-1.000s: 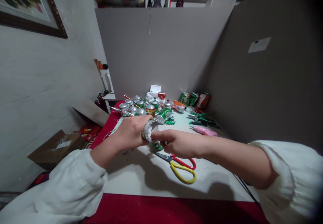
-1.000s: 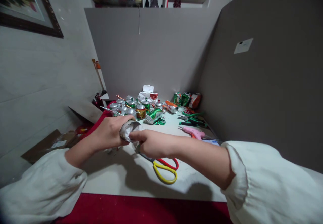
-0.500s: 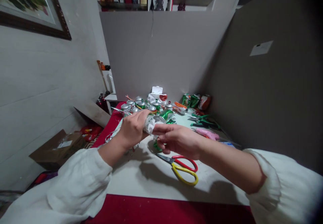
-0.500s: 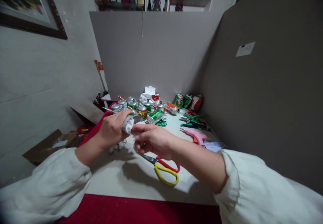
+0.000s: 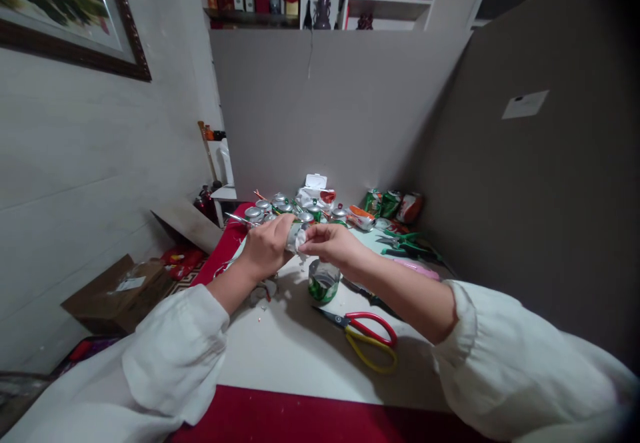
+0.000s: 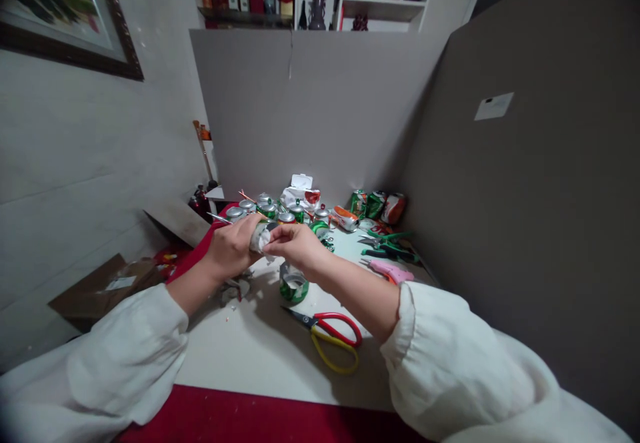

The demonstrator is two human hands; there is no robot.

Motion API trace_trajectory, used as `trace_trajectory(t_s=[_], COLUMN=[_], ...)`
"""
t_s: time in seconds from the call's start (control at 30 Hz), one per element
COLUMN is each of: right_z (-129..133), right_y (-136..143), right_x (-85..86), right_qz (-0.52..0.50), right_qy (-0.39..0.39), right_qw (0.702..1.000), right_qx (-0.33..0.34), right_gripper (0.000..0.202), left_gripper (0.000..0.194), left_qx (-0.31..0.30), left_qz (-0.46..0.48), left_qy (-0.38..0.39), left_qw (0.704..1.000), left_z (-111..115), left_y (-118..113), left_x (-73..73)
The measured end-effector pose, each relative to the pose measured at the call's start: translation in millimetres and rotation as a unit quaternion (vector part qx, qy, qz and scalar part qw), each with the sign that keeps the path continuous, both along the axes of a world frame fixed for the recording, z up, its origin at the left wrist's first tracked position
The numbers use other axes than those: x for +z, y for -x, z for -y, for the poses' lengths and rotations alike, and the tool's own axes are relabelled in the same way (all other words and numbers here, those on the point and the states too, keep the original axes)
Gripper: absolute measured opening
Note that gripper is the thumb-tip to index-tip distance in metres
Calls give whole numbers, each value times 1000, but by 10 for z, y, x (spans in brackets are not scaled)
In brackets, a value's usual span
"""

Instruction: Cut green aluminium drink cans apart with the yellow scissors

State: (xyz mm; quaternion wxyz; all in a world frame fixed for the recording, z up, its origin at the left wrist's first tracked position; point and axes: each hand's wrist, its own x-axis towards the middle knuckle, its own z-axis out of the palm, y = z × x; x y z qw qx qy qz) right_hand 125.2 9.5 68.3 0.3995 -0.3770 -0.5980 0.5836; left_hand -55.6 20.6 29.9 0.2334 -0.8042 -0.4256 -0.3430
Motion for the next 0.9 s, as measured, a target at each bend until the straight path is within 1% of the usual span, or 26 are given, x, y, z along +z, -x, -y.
trace_trajectory(t_s=[0.23, 0.37, 0.5, 0.6, 0.7, 0.8, 0.9], right_z=[-155, -189, -251, -349, -428, -402, -266], right_y=[4, 25, 42, 12, -48, -103, -140], right_x=[-41, -62, -62, -43, -20, 12, 81], right_qz=[-63, -83, -101, -98, -80, -52, -8], right_qy=[-31, -43, -64, -87, -119, -171, -247], right_qw=[996, 992, 985, 980, 977, 975, 966], right_qx=[-58, -88, -125, -153, -157, -134, -76], right_gripper=[23, 24, 20, 18, 14, 10, 17], left_gripper=[52, 54, 55, 56, 58, 56, 50], left_qx=[93, 117, 125, 121, 102, 63, 8], left_qz=[35, 48, 60, 74, 92, 111, 124], left_qy=[60, 93, 127, 154, 190, 231, 270], left_qw=[993, 988, 982, 978, 972, 964, 955], left_z=[-7, -4, 19, 59, 91, 92, 67], left_y=[38, 23, 33, 85, 153, 203, 229], left_x=[102, 158, 230, 303, 366, 394, 396])
